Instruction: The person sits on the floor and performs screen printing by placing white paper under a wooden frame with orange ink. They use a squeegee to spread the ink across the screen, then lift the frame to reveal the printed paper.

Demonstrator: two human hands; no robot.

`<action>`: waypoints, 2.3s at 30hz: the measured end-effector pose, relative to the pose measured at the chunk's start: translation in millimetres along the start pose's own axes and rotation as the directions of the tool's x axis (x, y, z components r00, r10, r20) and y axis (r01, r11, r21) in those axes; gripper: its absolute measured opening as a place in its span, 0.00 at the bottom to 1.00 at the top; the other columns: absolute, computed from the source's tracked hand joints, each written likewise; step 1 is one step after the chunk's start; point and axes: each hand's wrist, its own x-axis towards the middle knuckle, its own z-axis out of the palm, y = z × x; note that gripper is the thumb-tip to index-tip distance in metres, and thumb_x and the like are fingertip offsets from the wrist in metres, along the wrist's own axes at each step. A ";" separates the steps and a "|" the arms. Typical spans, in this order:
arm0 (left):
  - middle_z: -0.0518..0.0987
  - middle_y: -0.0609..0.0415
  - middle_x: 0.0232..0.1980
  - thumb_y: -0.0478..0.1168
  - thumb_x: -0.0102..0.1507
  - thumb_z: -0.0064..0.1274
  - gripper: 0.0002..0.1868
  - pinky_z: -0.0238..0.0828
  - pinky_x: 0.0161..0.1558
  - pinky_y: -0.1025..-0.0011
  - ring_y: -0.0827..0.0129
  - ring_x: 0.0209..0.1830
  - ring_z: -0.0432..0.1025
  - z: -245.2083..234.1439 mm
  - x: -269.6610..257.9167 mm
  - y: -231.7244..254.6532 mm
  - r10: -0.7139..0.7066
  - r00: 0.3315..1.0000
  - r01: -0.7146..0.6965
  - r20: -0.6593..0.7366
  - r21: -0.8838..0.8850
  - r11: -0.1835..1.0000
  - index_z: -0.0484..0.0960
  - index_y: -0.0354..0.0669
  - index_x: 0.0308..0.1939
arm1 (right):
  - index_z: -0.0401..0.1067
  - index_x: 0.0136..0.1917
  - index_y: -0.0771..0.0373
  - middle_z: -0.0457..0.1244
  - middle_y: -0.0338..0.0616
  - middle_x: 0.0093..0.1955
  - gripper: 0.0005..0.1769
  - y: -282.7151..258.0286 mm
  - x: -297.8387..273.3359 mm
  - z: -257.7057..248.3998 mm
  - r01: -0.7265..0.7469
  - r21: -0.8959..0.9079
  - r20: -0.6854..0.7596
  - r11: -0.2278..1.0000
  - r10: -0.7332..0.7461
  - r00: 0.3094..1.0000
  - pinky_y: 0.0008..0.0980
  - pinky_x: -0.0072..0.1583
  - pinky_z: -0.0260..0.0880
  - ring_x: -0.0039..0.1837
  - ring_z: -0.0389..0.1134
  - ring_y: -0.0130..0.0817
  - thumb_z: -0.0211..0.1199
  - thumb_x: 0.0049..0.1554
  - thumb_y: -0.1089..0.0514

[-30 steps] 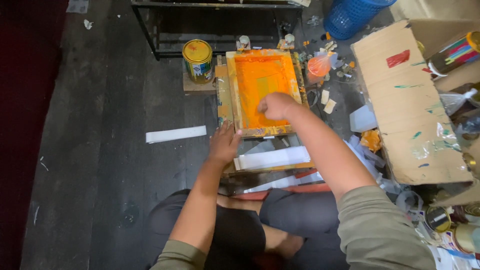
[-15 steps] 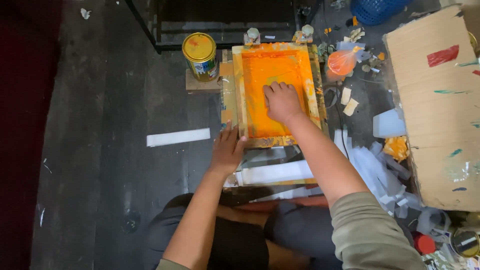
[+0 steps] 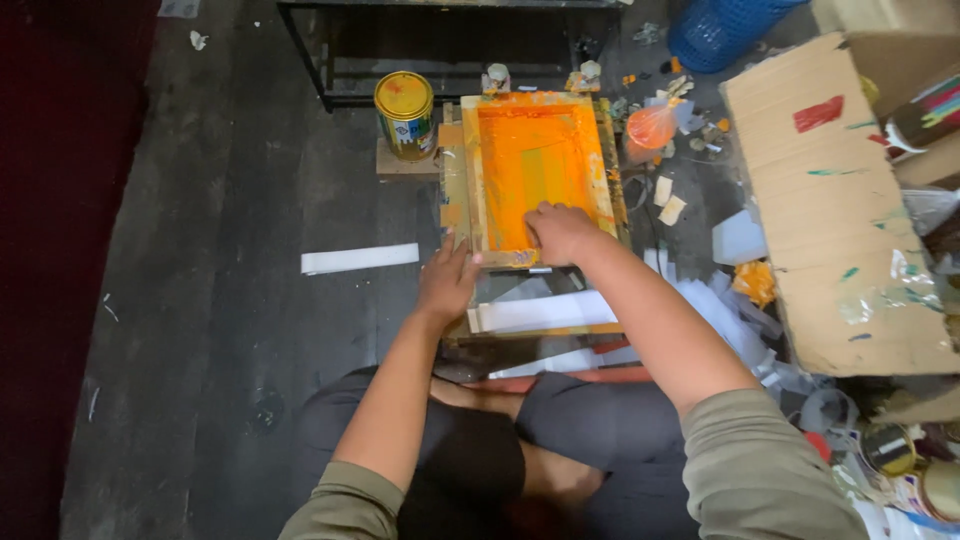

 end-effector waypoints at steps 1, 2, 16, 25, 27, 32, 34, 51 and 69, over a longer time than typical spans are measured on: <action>0.42 0.51 0.86 0.70 0.72 0.22 0.42 0.29 0.78 0.36 0.44 0.84 0.42 -0.8 -3.8 1.8 0.008 1.000 -0.008 0.001 -0.002 1.000 0.56 0.47 0.81 | 0.68 0.68 0.63 0.60 0.53 0.62 0.31 2.1 -1.6 4.0 -0.007 -0.003 -0.003 1.000 0.007 1.000 0.53 0.65 0.62 0.66 0.62 0.55 0.60 0.49 0.65; 0.41 0.49 0.86 0.70 0.73 0.22 0.43 0.29 0.78 0.35 0.42 0.83 0.42 -1.7 -6.9 3.5 0.019 1.000 -0.019 -0.001 -0.019 1.000 0.57 0.46 0.80 | 0.69 0.69 0.61 0.62 0.52 0.61 0.30 4.6 -2.5 7.9 -0.019 0.044 0.041 0.999 0.017 0.999 0.52 0.65 0.63 0.65 0.64 0.53 0.58 0.51 0.64; 0.41 0.49 0.86 0.71 0.72 0.20 0.42 0.34 0.78 0.37 0.42 0.83 0.42 1.3 -4.3 3.4 -0.011 1.000 0.008 0.024 0.117 0.993 0.56 0.51 0.81 | 0.83 0.52 0.54 0.72 0.53 0.54 0.17 39.6 58.8 -1.8 -0.041 0.029 -0.060 0.999 0.043 0.997 0.55 0.64 0.70 0.63 0.71 0.56 0.58 0.52 0.58; 0.43 0.46 0.85 0.68 0.72 0.23 0.40 0.37 0.75 0.33 0.35 0.81 0.43 -12.1 8.0 12.8 0.013 1.000 -0.013 0.013 0.006 1.000 0.56 0.48 0.80 | 0.81 0.46 0.49 0.72 0.45 0.46 0.14 51.2 120.5 -16.4 -0.121 0.045 -0.313 0.992 0.129 0.941 0.51 0.58 0.73 0.56 0.74 0.51 0.60 0.47 0.55; 0.40 0.46 0.86 0.69 0.72 0.23 0.42 0.34 0.75 0.33 0.33 0.81 0.41 -14.0 7.6 14.3 0.021 0.999 -0.021 0.037 -0.013 1.000 0.55 0.46 0.80 | 0.81 0.46 0.50 0.72 0.49 0.46 0.14 38.1 110.1 -24.2 -0.111 0.007 -0.318 0.994 0.108 0.942 0.52 0.58 0.73 0.56 0.74 0.54 0.59 0.48 0.54; 0.42 0.45 0.85 0.68 0.72 0.22 0.41 0.33 0.76 0.33 0.35 0.82 0.42 -10.7 10.8 9.2 0.018 0.999 -0.017 0.035 -0.007 1.000 0.56 0.46 0.80 | 0.80 0.51 0.52 0.70 0.48 0.48 0.17 37.7 99.7 -9.6 -0.075 -0.037 -0.333 0.997 0.058 0.941 0.52 0.58 0.73 0.57 0.73 0.53 0.59 0.48 0.55; 0.43 0.46 0.85 0.68 0.72 0.21 0.41 0.34 0.76 0.33 0.36 0.82 0.43 -10.3 10.3 10.1 0.021 0.999 -0.020 0.024 -0.024 1.000 0.56 0.46 0.80 | 0.78 0.54 0.53 0.69 0.48 0.50 0.20 32.7 86.1 -2.4 -0.060 -0.061 -0.337 0.996 0.036 0.941 0.52 0.58 0.72 0.57 0.72 0.52 0.59 0.48 0.55; 0.38 0.48 0.86 0.70 0.73 0.21 0.42 0.29 0.78 0.36 0.39 0.83 0.39 -13.5 -9.0 8.8 0.017 0.998 -0.015 0.060 -0.024 1.000 0.53 0.48 0.81 | 0.74 0.67 0.56 0.66 0.46 0.51 0.30 -4.0 -4.4 5.5 -0.038 0.106 0.023 0.994 0.036 0.999 0.48 0.59 0.70 0.57 0.70 0.49 0.57 0.51 0.63; 0.38 0.49 0.86 0.68 0.72 0.23 0.41 0.39 0.75 0.34 0.37 0.81 0.43 -3.7 17.0 -0.4 0.032 0.999 -0.035 0.032 0.072 0.997 0.52 0.48 0.81 | 0.76 0.58 0.53 0.65 0.40 0.52 0.23 31.5 105.8 -15.5 -0.090 -0.014 -0.327 0.996 0.080 0.942 0.51 0.60 0.67 0.60 0.67 0.46 0.60 0.48 0.60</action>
